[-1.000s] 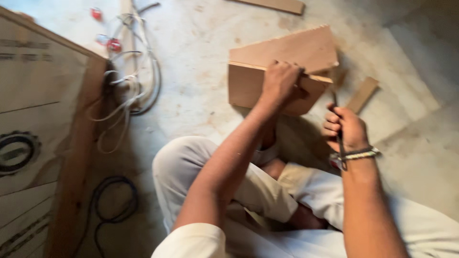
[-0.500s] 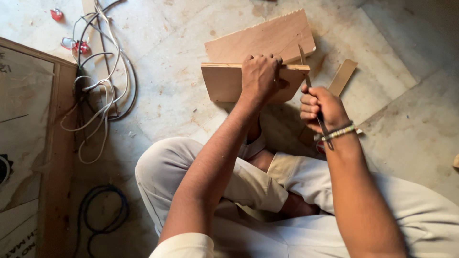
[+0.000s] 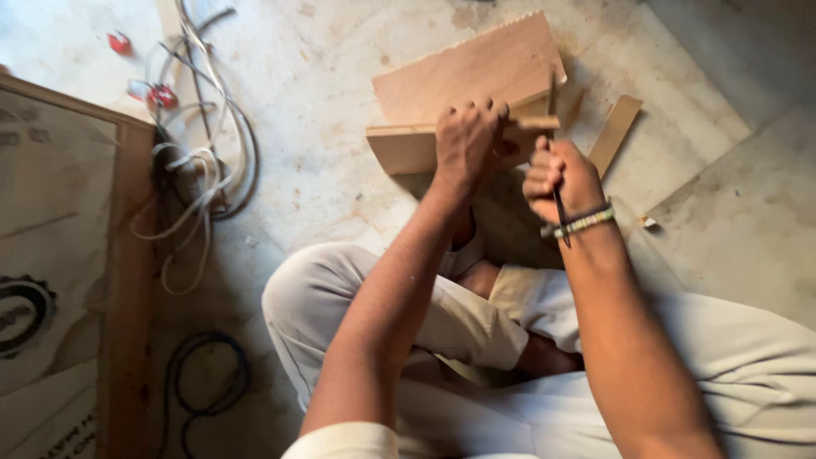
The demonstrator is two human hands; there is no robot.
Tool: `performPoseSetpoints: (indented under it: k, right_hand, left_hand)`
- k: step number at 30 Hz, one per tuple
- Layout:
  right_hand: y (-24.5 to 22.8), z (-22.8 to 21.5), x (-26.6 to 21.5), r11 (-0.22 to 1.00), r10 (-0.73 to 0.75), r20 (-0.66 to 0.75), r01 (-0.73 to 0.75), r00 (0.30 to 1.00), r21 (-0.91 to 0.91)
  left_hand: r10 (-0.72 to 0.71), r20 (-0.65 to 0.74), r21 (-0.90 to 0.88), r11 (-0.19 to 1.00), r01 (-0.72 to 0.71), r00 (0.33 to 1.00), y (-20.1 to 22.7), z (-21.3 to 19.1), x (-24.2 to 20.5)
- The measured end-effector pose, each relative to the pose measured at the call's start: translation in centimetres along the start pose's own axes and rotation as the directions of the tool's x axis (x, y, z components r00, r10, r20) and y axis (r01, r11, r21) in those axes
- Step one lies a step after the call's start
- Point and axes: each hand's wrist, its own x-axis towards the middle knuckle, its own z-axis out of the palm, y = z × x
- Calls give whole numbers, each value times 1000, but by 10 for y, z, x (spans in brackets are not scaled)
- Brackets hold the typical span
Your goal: The person sits on the floor and uses a hand saw to smooth the edges of a rectangular wooden piece. They hold the wood with one hand and repeatedly scrape the saw along the edges to remove roughness.
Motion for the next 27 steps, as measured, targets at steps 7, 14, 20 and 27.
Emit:
performPoseSetpoints:
  k: [7,14,20,27]
  right_hand:
    - [26,81,-160,975,-98,209,136,973,-176]
    - [-5,15,-119,961,-272,-10,271,962,-51]
    - [25,-22,-38,996,-63,-100,56,993,-74]
    - [10,-6,-10,993,-58,-148,42,987,-112]
  left_hand:
    - [-137,87,-82,986,144,987,-39,2,26]
    - [-155,137,-55,985,164,978,-23,-9,14]
    - [-216,370,49,976,213,904,-12,-20,28]
    - [-206,485,77,978,193,850,-13,-20,44]
